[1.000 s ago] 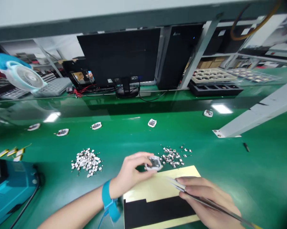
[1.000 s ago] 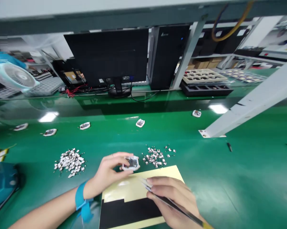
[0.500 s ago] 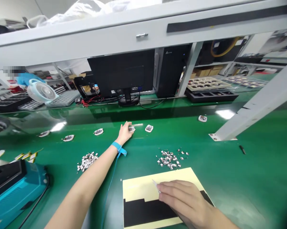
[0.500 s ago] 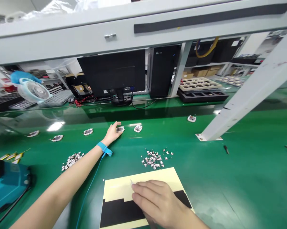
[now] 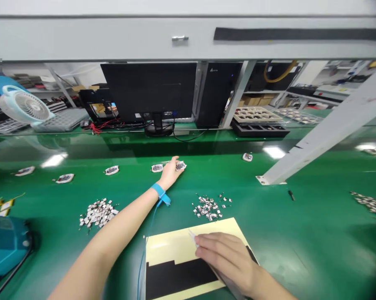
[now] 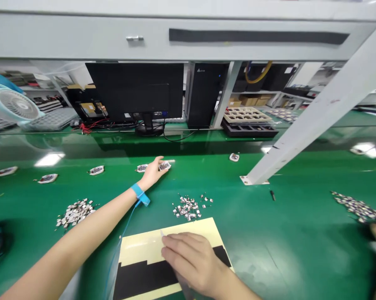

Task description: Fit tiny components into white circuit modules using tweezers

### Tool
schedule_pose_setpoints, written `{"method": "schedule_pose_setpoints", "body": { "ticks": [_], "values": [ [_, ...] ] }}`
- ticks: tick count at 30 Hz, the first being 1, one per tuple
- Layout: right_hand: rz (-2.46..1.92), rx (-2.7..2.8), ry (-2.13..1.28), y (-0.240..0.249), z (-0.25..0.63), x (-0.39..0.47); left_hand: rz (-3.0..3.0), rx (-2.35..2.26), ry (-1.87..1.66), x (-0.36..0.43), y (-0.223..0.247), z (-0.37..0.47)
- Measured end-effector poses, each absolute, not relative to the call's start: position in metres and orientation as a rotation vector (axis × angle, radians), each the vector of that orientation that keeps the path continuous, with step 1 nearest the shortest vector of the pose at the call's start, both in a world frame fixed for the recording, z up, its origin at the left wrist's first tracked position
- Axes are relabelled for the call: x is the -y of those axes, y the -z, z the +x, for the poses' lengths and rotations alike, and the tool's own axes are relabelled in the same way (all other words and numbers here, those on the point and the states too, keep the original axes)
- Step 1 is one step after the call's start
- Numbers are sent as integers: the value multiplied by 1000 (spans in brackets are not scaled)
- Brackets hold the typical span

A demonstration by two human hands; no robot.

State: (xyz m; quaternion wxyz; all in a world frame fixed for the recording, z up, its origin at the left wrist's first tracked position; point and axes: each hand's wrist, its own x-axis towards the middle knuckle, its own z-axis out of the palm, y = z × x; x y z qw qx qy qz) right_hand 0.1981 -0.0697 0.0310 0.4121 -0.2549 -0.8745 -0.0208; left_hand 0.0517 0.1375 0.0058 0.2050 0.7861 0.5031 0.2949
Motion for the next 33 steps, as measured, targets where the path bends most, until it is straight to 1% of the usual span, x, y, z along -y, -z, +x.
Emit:
{"method": "schedule_pose_setpoints", "body": {
  "ticks": [4, 9, 13, 17, 29, 33],
  "values": [
    [-808, 1991, -189, -19, 198, 67, 2196, -1098, -781, -71, -23, 26],
    [-1031, 1695, -496, -18, 196, 63, 1952, -975, -671, 2, -8, 7],
    [-1114, 1604, -654, -20, 195, 59, 1760, -910, -681, 15, 10, 8],
    [-1167, 1566, -852, -19, 195, 56, 1773, -787, -743, 17, 11, 9],
    [-1116, 1531, -878, -22, 192, 57, 1881, -655, -876, 18, 1, 3],
    [-1079, 1662, -730, -26, 193, 63, 1921, -635, -948, 18, 0, 3]
  ]
}}
